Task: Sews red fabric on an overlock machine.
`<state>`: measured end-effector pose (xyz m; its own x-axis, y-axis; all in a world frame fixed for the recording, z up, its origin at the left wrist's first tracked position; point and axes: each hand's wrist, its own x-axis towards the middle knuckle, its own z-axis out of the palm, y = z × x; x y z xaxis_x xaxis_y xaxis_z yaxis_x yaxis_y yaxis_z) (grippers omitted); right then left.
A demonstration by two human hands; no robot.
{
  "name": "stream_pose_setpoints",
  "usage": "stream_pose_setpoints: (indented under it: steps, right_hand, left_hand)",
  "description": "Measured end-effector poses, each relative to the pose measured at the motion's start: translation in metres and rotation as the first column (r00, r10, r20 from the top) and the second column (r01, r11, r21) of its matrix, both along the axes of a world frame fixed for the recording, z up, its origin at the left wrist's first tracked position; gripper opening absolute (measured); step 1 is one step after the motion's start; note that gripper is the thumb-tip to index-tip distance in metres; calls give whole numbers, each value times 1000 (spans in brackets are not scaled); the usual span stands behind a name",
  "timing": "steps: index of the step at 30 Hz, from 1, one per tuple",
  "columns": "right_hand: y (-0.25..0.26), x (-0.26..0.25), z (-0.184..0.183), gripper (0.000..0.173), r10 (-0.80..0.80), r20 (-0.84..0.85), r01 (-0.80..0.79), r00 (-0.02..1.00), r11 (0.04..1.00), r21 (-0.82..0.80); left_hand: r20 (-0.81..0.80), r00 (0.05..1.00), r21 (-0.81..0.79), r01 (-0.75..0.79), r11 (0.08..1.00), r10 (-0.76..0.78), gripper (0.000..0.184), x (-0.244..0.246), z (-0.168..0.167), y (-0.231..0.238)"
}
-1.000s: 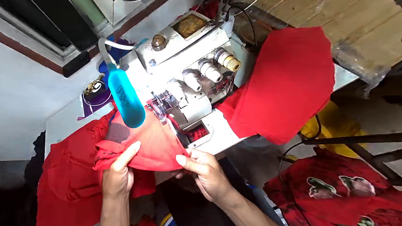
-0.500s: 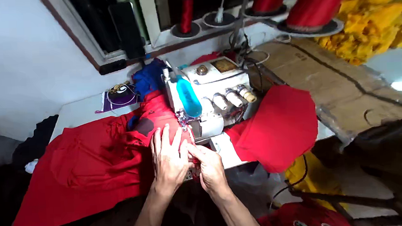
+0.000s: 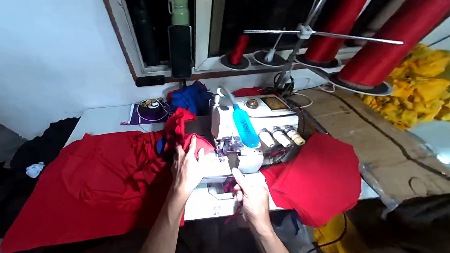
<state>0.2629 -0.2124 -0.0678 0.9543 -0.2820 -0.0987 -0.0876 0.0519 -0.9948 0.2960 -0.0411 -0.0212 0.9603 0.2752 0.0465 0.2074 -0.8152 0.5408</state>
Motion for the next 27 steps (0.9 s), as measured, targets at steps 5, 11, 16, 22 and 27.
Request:
stream_pose_setpoints:
  steps: [5, 11, 16, 22, 27]
  right_hand:
    - [-20, -31, -25, 43, 84, 352, 236, 932, 594, -769]
    - [16, -48, 11, 26, 380, 30, -380, 924, 925, -26]
    - [-27, 2, 5, 12, 16, -13, -16, 1000, 999, 35]
    - [-22, -52, 84, 15, 191, 473, -228, 860, 973, 22]
    - [-46, -63, 156, 26, 280, 702, -352, 655, 935, -45]
  left_hand:
    - [80, 994, -84, -70, 994, 77, 50, -62, -8, -1]
    - [131, 991, -312, 33, 949, 9, 54, -153, 0, -70]
    - [274, 949, -395, 261, 881, -159, 53, -156, 12, -59]
    - [519, 720, 20, 528, 849, -460, 41, -103, 77, -49]
    - [704, 444, 232, 595, 770, -555, 14, -96, 195, -64]
